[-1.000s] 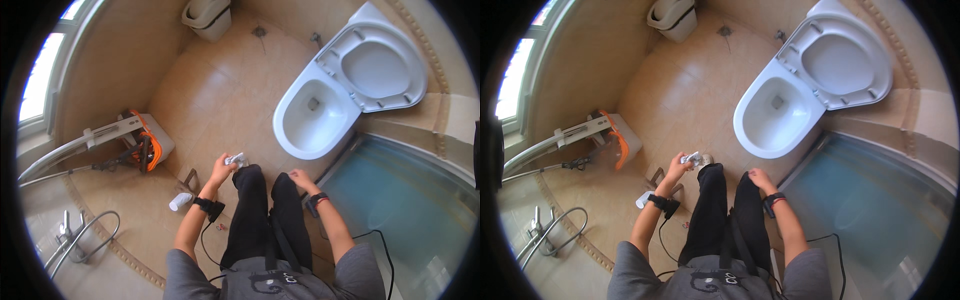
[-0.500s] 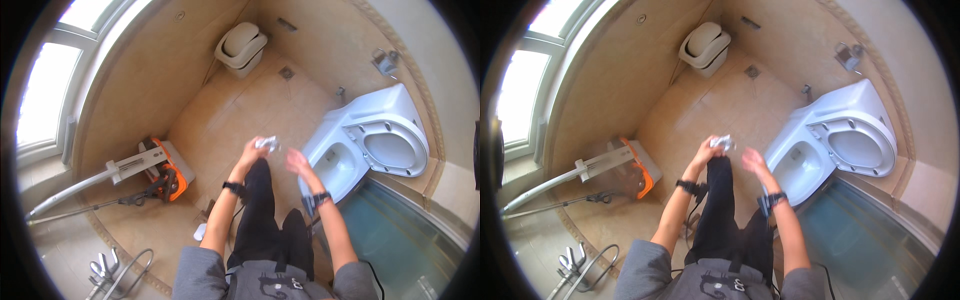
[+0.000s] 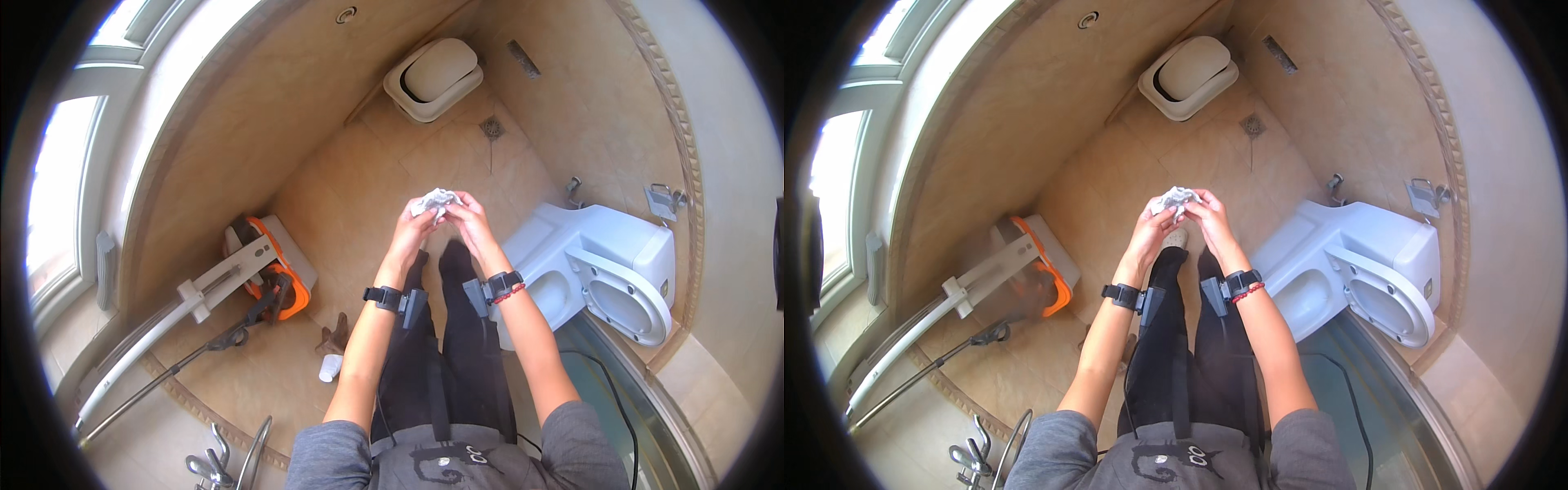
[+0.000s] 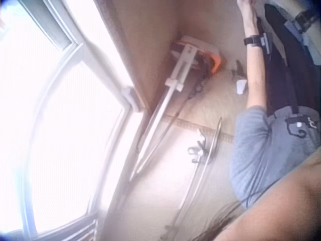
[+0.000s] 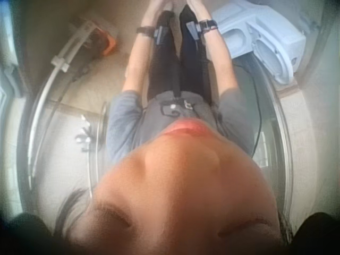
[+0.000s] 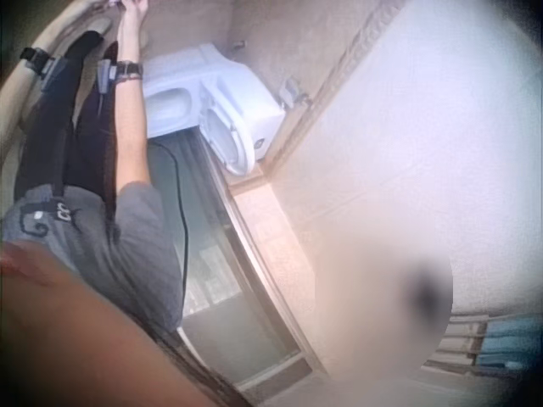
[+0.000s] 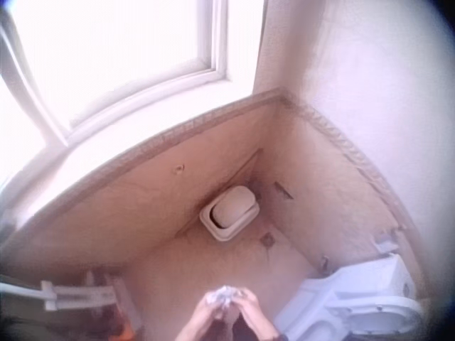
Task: The person cleans a toilet using a cloth. They wipe the toilet seat, lid, and rim, then rinse the cloth at a sink and continue wiping the toilet and a nearby trash bin.
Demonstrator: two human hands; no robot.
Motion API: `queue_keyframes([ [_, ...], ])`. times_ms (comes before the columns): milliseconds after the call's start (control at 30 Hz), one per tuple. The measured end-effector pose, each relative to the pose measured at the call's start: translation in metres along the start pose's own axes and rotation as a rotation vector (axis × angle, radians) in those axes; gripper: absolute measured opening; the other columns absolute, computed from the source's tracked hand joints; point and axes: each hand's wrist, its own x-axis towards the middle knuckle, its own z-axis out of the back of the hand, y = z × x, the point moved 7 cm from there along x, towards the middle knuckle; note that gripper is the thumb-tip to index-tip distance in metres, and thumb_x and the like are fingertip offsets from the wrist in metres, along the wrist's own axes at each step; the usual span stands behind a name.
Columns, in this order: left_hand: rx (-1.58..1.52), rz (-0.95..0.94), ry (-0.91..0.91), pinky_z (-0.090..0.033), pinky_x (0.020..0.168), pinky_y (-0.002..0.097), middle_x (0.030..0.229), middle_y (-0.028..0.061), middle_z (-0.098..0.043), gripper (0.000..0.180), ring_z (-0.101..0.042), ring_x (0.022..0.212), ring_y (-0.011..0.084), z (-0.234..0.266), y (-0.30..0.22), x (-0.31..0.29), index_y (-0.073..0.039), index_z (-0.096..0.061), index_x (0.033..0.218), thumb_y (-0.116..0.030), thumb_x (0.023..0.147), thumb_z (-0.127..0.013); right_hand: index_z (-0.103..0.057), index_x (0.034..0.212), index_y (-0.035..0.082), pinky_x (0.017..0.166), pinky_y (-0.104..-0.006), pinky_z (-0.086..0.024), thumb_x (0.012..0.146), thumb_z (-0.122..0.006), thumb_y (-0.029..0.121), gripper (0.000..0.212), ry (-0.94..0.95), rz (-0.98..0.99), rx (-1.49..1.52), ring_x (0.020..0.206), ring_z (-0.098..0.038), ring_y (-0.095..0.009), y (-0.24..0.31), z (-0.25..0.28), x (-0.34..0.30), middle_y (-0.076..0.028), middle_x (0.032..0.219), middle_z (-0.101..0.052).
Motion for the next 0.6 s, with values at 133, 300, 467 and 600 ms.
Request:
queue_keyframes([
  [133, 0.001, -0.047, 0.005, -0.045, 0.076, 0.0282, 0.099, 0.0082, -0.059, 0.03, -0.059, 0.084, 0.016, -0.01, -0.028, 0.016, -0.007, -0.046, 0.11, -0.022, 0.086, -0.053, -0.05, 0.103, 0.004, 0.08, -0.0283, -0.044, 0.08, -0.053, 0.006, 0.023, -0.011, 0.012, 0.124, 0.091, -0.055, -0.015, 0.023, -0.002, 0.025, -0.006, 0.098, -0.057],
  [300, 0.312, -0.007, -0.087, -0.043, 0.082, 0.0295, 0.102, 0.0123, -0.06, 0.039, -0.058, 0.093, 0.0191, -0.01, -0.052, 0.045, -0.006, -0.044, 0.115, -0.035, 0.089, -0.047, -0.05, 0.106, 0.011, 0.079, -0.0341, -0.044, 0.082, -0.047, 0.017, 0.025, 0.004, -0.053, 0.461, 0.098, -0.054, -0.021, 0.067, 0.017, 0.074, -0.006, 0.105, -0.056],
  [467, 0.676, -0.179, -0.266, -0.043, 0.081, 0.029, 0.098, 0.0097, -0.061, 0.03, -0.056, 0.091, 0.0156, 0.066, -0.049, 0.134, -0.003, -0.048, 0.113, -0.015, 0.085, -0.048, -0.049, 0.108, 0.012, 0.078, -0.0355, -0.045, 0.081, -0.051, 0.015, 0.027, -0.065, 0.013, 0.295, 0.097, -0.054, -0.018, 0.125, 0.055, 0.158, -0.004, 0.104, -0.057],
  [600, 0.641, -0.108, -0.302, -0.041, 0.084, 0.0299, 0.105, 0.0096, -0.058, 0.036, -0.054, 0.098, 0.0167, 0.056, -0.082, 0.214, -0.003, -0.048, 0.116, -0.017, 0.082, -0.051, -0.049, 0.106, 0.003, 0.074, -0.0262, -0.047, 0.078, -0.056, 0.003, 0.03, -0.14, 0.203, 0.058, 0.086, -0.058, -0.015, 0.178, 0.086, 0.237, -0.006, 0.098, -0.058],
])
